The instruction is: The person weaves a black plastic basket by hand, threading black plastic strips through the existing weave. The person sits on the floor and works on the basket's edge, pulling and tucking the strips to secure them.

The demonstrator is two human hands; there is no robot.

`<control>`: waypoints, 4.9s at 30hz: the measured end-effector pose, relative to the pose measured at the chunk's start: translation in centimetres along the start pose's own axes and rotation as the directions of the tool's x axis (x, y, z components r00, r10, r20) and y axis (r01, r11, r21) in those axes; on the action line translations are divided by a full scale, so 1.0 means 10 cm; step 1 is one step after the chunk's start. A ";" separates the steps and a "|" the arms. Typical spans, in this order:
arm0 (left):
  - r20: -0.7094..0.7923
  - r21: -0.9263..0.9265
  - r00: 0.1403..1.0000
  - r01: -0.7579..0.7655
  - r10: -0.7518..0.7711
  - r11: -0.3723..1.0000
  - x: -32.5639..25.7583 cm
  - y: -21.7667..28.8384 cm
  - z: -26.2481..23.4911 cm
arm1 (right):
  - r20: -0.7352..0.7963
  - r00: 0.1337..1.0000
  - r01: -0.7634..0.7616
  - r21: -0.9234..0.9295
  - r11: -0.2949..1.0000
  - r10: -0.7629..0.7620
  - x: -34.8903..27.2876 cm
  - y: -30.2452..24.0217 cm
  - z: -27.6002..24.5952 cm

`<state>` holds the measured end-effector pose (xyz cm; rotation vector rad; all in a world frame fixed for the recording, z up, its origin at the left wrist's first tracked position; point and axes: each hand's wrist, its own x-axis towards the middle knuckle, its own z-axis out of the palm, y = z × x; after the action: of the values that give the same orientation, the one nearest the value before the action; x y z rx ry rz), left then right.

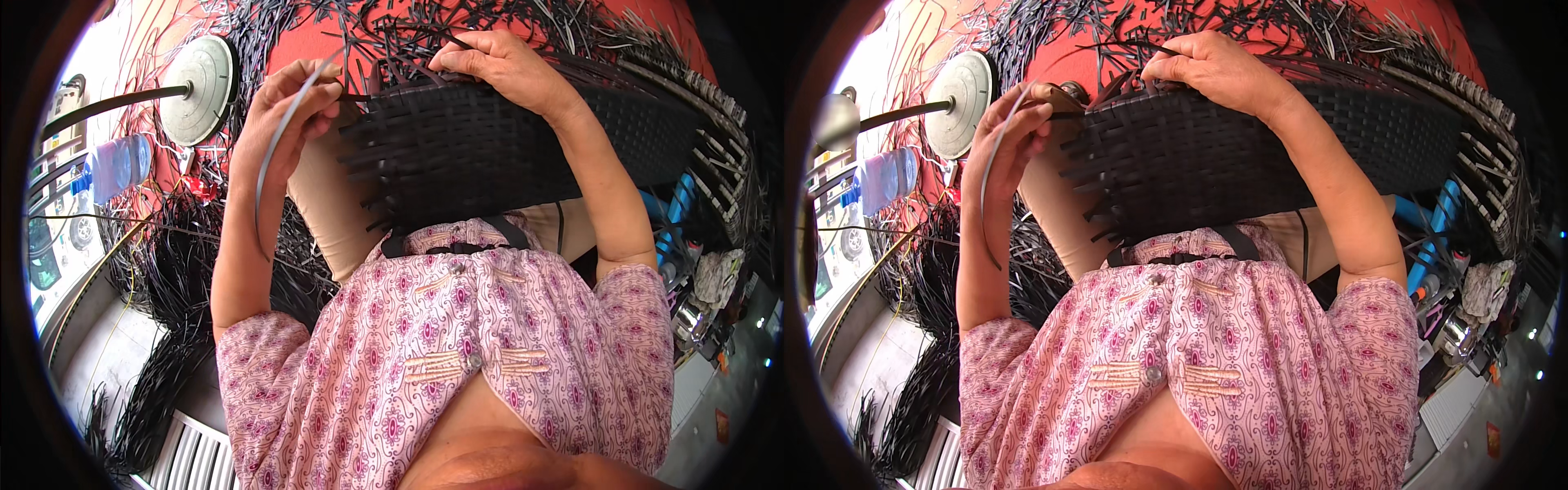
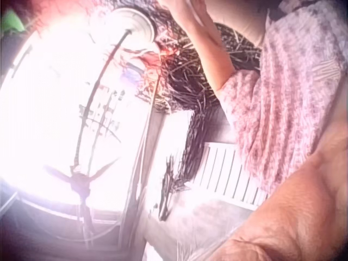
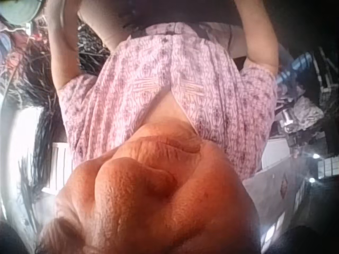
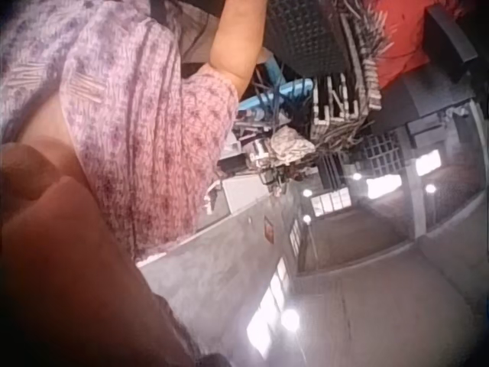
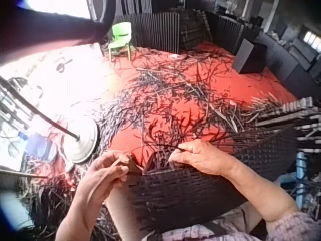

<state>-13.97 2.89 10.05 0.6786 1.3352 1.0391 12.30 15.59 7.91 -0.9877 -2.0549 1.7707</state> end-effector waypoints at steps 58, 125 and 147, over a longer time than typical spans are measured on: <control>-0.002 0.191 0.958 -0.280 0.286 0.941 -0.22 -0.18 0.13 | -0.027 0.925 0.282 -0.624 0.729 -0.380 0.13 -0.15 0.39; 0.259 0.816 0.656 -0.541 0.709 0.203 -0.25 0.00 0.81 | -0.427 0.837 -0.049 -0.682 0.730 -0.342 -0.20 -0.04 0.50; 0.147 0.289 0.902 -0.431 0.406 0.855 0.26 -0.40 0.78 | -0.319 0.889 0.028 -0.679 0.734 -0.329 -0.30 -0.03 0.40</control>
<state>-5.74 4.76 6.55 1.2874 1.3246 1.1343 11.98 10.59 8.00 -1.1498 -2.3942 0.6069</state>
